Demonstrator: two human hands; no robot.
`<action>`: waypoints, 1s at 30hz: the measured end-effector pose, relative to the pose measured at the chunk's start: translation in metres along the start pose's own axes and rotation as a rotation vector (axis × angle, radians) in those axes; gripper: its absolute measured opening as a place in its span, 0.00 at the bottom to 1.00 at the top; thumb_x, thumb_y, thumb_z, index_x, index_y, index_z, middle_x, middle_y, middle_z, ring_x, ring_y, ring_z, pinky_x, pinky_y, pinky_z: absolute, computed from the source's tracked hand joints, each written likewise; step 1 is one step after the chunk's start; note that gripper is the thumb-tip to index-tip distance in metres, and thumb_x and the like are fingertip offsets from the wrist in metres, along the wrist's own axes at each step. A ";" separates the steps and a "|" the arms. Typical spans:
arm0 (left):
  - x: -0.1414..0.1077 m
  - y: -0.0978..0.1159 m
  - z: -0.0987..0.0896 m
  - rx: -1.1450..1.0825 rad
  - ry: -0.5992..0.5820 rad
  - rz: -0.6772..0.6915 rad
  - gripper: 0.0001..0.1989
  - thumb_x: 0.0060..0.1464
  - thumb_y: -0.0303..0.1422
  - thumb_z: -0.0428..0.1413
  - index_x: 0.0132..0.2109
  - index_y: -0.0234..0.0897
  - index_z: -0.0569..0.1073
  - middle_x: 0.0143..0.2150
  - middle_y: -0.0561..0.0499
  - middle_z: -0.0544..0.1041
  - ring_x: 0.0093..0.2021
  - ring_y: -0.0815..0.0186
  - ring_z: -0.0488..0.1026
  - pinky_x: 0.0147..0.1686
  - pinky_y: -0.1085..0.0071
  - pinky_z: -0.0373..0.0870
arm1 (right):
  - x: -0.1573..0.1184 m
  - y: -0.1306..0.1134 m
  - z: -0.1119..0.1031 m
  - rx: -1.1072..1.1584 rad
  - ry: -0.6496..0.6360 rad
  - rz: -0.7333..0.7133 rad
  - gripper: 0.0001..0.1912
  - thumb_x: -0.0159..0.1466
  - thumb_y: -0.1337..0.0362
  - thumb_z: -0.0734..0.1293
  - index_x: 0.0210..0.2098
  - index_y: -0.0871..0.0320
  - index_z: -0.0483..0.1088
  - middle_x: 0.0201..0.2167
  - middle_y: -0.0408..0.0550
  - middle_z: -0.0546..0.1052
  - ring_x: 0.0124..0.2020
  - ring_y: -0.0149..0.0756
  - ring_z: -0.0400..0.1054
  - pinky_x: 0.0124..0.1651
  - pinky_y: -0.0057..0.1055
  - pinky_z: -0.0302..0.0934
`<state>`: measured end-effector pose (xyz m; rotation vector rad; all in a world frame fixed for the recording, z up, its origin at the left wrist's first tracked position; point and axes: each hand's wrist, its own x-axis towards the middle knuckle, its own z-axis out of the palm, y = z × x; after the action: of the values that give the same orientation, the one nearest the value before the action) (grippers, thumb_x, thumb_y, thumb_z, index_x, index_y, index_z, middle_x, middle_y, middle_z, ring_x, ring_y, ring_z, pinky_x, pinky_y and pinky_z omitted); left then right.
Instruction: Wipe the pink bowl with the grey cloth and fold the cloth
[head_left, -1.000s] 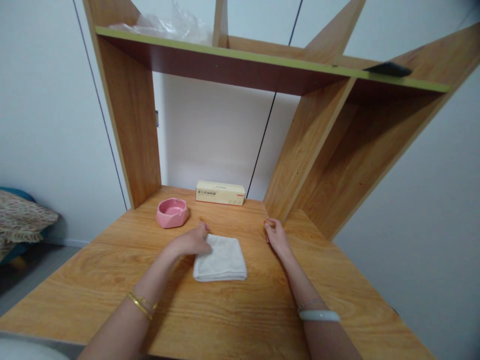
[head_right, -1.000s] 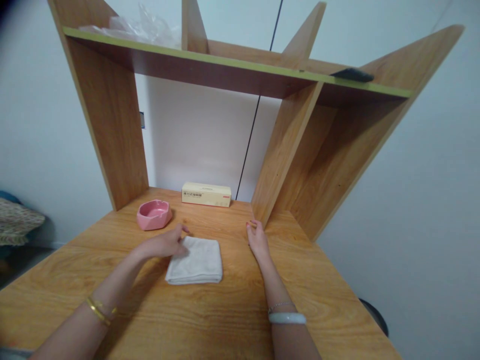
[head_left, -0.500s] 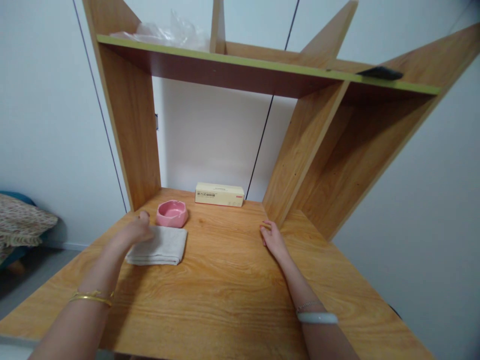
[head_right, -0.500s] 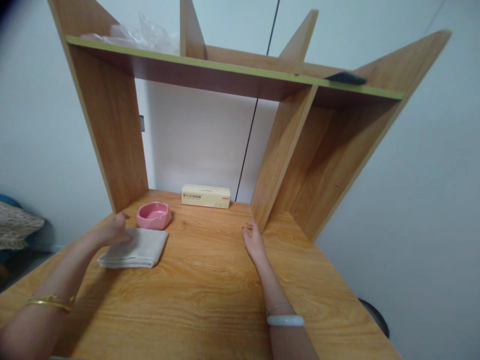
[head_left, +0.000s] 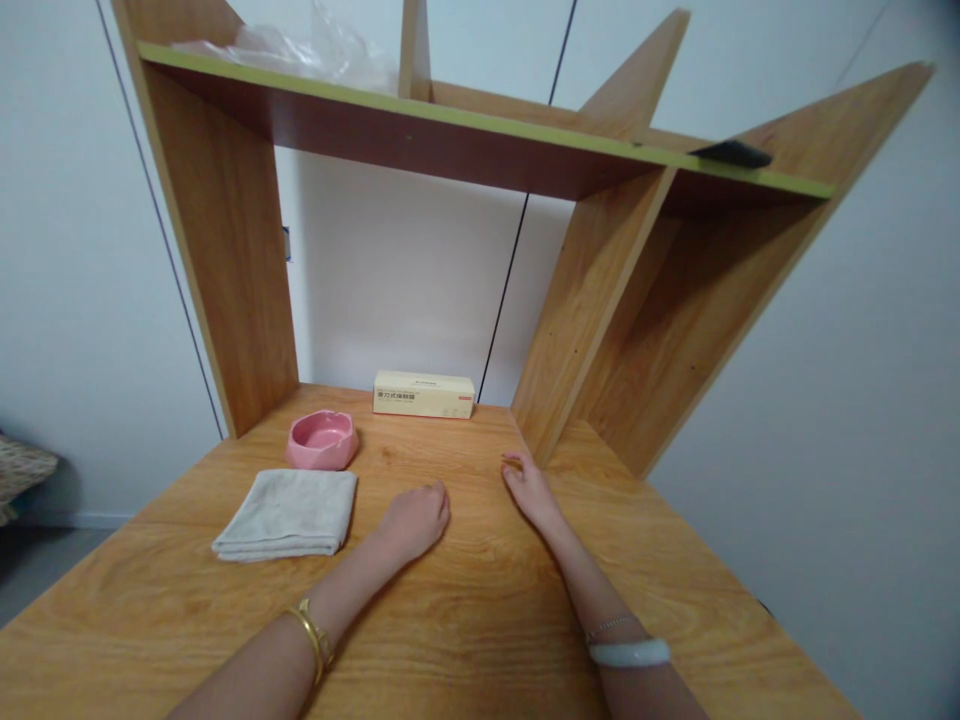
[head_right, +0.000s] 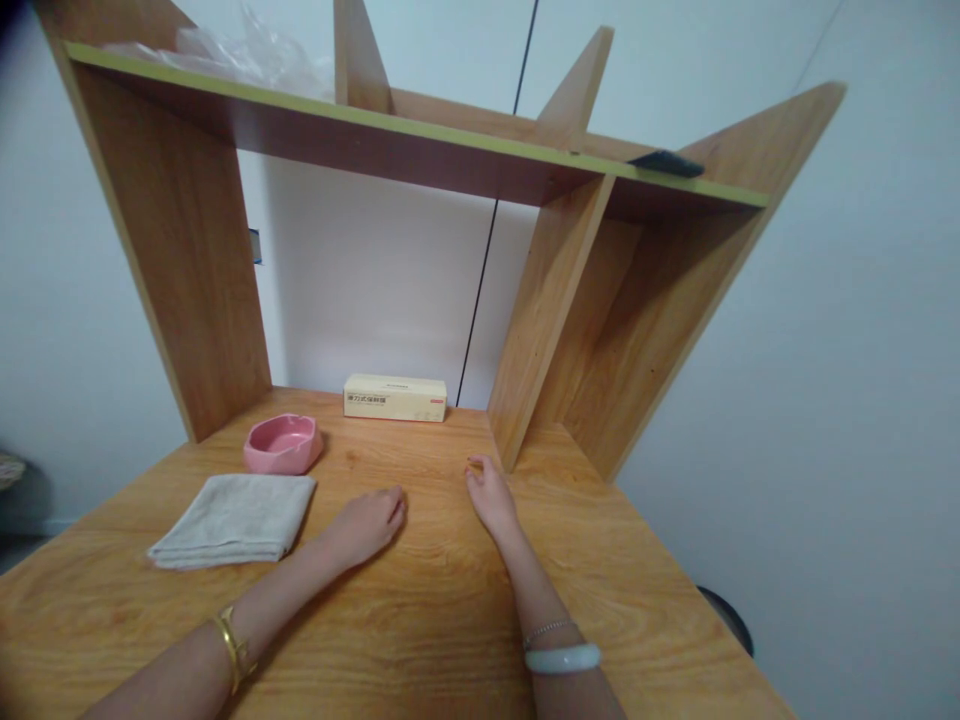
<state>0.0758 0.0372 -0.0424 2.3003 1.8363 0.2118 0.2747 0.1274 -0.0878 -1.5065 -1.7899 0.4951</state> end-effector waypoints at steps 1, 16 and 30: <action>0.000 -0.001 0.001 0.003 0.002 0.011 0.15 0.57 0.32 0.37 0.40 0.33 0.67 0.36 0.41 0.75 0.37 0.59 0.72 0.35 0.65 0.65 | -0.001 -0.002 0.000 -0.019 -0.014 0.006 0.14 0.58 0.63 0.57 0.43 0.60 0.64 0.23 0.42 0.70 0.23 0.31 0.63 0.26 0.26 0.53; -0.004 -0.012 0.001 -0.082 0.028 0.094 0.13 0.55 0.33 0.40 0.35 0.36 0.68 0.36 0.45 0.75 0.35 0.62 0.72 0.33 0.70 0.63 | -0.011 -0.020 -0.003 -0.234 -0.145 0.080 0.19 0.60 0.63 0.56 0.50 0.61 0.59 0.19 0.41 0.66 0.22 0.32 0.61 0.25 0.27 0.48; -0.006 -0.011 -0.002 -0.059 0.016 0.108 0.13 0.54 0.33 0.41 0.35 0.37 0.69 0.36 0.46 0.75 0.36 0.62 0.72 0.34 0.70 0.63 | -0.015 -0.027 -0.005 -0.303 -0.136 0.064 0.19 0.60 0.63 0.56 0.51 0.60 0.58 0.25 0.45 0.70 0.26 0.34 0.65 0.27 0.28 0.49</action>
<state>0.0636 0.0339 -0.0432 2.3660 1.6911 0.2962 0.2607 0.1057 -0.0702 -1.7771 -1.9964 0.3763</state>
